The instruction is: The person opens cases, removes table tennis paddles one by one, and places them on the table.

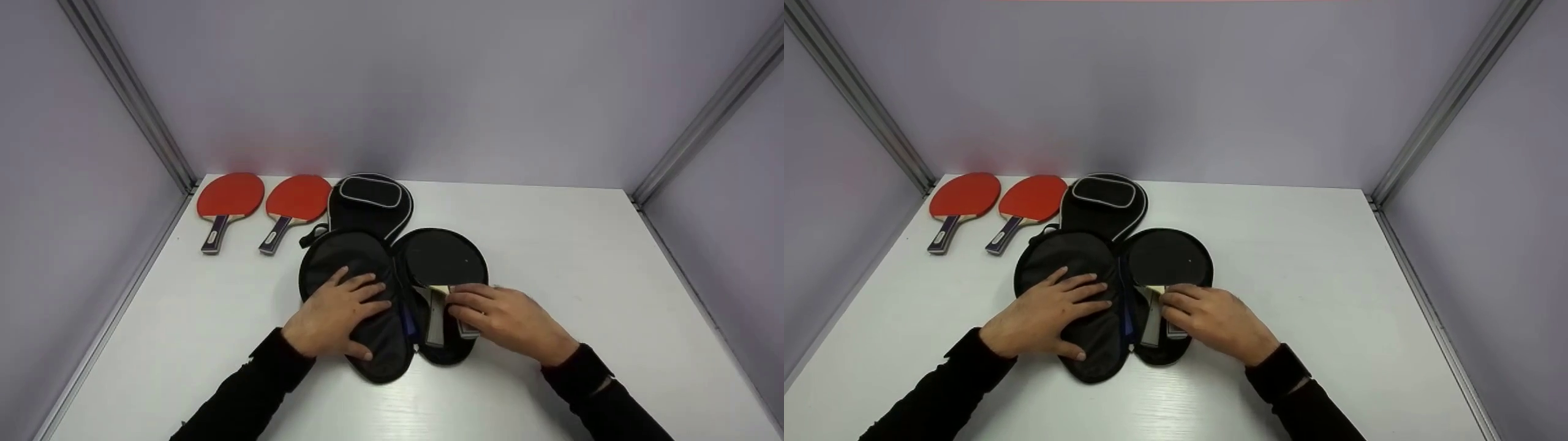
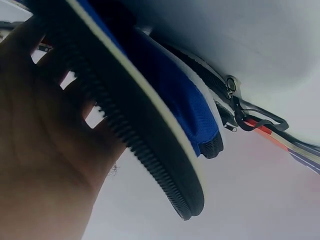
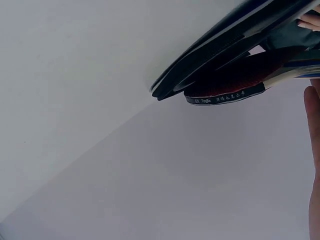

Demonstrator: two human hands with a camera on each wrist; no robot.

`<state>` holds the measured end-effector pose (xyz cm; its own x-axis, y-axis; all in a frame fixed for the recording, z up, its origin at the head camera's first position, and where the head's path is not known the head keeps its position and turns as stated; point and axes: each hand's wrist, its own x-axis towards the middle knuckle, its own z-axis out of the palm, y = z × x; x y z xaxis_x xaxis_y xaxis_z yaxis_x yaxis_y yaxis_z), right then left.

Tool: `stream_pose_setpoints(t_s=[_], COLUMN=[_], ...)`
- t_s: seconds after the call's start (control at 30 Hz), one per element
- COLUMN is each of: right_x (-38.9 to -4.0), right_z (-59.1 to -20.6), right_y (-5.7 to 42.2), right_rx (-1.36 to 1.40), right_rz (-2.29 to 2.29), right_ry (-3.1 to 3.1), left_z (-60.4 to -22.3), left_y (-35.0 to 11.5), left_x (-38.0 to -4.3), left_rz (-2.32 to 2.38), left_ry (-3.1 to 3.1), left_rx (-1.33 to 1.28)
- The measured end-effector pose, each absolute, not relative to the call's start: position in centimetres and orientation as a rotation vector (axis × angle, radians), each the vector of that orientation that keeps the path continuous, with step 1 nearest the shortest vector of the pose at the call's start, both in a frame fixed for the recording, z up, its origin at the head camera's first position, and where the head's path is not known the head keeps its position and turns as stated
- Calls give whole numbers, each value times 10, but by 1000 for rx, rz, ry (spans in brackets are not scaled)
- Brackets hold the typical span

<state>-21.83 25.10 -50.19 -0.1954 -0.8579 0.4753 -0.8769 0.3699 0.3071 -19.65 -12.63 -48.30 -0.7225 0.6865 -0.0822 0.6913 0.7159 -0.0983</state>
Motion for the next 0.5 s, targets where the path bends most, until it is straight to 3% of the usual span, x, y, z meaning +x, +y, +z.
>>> stream_pose_setpoints(t_s=[0.5], right_x=[-214], right_z=[-472], right_y=[267], right_rx=[1281], right_rz=[338], right_ry=[-2076], left_z=[-484], left_y=[-126], left_x=[-198], left_rz=[-193], left_ry=[2866], left_rx=[1146])
